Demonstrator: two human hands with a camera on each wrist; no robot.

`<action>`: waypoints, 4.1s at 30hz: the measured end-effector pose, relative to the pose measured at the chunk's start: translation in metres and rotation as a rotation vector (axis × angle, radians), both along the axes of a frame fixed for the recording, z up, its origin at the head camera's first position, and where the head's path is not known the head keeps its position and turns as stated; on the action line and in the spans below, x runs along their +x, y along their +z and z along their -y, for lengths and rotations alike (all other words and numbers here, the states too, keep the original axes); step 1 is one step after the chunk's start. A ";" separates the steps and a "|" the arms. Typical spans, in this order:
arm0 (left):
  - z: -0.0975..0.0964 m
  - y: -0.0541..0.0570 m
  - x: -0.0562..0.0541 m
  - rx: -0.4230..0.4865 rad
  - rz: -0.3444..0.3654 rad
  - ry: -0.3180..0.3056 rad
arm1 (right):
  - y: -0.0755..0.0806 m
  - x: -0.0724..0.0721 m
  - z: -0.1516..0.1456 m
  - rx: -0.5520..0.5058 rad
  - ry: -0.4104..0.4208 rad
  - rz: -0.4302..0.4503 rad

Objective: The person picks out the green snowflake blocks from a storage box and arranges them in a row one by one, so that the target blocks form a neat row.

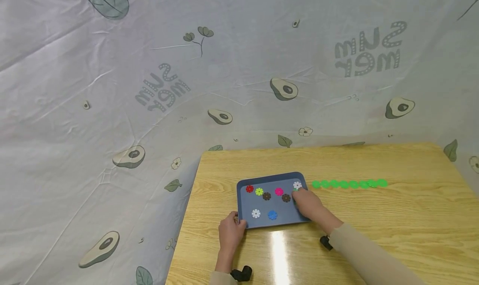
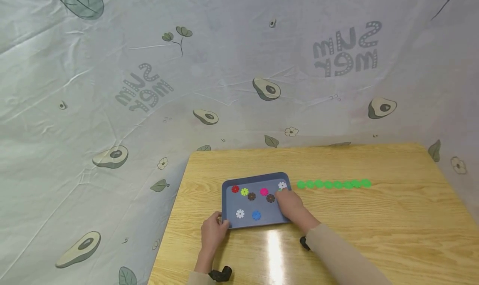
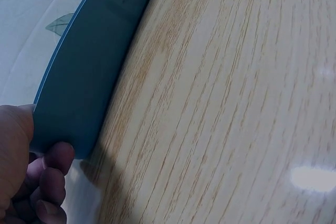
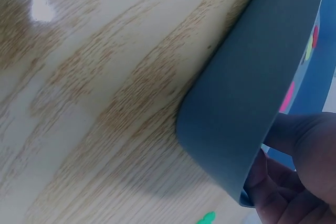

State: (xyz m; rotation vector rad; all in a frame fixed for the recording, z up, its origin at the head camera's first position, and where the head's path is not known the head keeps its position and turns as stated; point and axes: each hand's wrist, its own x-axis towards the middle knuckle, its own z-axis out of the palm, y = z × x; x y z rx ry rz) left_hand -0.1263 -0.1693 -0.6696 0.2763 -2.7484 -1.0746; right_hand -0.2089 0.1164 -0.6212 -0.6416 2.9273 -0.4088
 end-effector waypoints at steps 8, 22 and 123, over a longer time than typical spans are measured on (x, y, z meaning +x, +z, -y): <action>-0.001 0.002 0.000 0.009 0.001 0.000 | -0.002 -0.003 -0.003 0.057 0.023 -0.028; -0.001 -0.001 0.000 0.021 0.027 0.012 | -0.001 -0.005 -0.006 0.055 0.019 0.050; -0.002 -0.004 0.000 0.005 0.013 0.013 | 0.026 -0.018 -0.110 -0.511 -0.207 0.118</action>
